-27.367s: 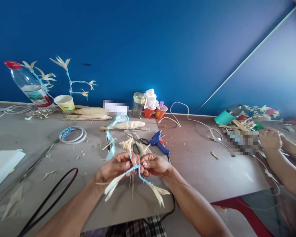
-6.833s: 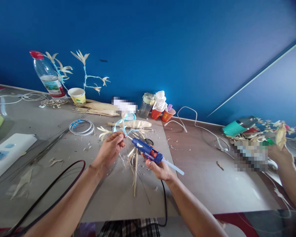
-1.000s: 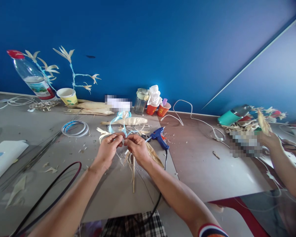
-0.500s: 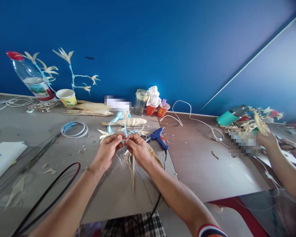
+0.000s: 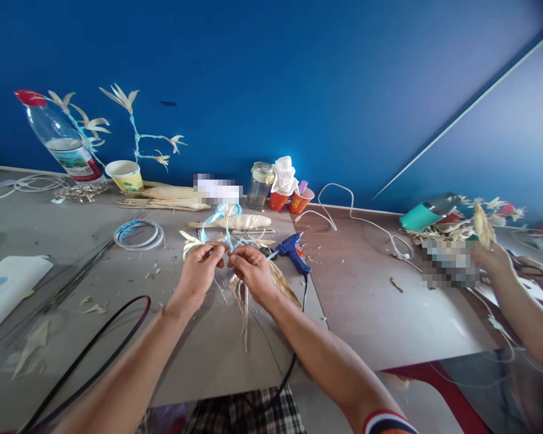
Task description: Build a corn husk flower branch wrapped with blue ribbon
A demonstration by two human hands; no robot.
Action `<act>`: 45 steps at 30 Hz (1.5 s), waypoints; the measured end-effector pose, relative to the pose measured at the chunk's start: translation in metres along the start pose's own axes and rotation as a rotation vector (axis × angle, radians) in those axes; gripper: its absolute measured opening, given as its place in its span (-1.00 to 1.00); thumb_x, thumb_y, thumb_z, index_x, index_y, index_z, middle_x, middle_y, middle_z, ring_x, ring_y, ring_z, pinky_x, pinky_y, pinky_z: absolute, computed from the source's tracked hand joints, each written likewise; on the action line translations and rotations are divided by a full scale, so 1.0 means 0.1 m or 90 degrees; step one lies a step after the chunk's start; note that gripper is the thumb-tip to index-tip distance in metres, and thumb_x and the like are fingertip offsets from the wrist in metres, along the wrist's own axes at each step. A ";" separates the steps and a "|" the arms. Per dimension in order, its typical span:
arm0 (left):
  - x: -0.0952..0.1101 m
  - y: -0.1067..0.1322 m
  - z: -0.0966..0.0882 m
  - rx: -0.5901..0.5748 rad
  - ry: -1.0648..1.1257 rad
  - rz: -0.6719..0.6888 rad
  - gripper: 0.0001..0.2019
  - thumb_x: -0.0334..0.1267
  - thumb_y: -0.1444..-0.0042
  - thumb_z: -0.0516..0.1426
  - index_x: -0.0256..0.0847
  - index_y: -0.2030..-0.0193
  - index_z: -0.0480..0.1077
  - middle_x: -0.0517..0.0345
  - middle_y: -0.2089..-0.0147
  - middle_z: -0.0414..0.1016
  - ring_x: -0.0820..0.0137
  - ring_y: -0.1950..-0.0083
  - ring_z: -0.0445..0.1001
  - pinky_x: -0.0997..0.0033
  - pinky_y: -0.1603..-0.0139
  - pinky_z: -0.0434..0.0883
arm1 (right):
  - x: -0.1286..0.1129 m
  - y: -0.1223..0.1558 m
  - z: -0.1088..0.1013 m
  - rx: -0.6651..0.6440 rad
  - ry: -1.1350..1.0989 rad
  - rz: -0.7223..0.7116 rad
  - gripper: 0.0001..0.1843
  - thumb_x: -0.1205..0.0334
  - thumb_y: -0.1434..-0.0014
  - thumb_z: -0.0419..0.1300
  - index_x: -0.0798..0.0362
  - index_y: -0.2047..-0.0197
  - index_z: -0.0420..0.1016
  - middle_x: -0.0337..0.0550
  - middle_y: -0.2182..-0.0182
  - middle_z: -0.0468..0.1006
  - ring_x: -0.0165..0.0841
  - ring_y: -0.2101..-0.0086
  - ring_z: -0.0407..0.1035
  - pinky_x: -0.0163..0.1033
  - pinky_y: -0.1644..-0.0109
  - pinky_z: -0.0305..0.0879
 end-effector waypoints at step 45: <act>0.04 0.04 0.05 0.034 0.082 0.031 -0.83 -0.22 0.06 0.23 -0.27 0.36 0.43 0.17 0.39 0.48 0.59 0.59 0.27 0.51 0.56 0.26 | 0.07 -0.03 0.04 -0.022 -0.005 0.009 -0.80 0.17 0.07 0.27 0.07 0.48 0.34 -0.36 0.63 0.39 -0.57 0.69 0.08 -0.40 0.62 -0.06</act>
Point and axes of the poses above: each hand's wrist, its own y-axis away from the middle knuckle, its own z-axis out of the palm, x = y × z, the point moved 9 cm from there along -y, towards the middle knuckle
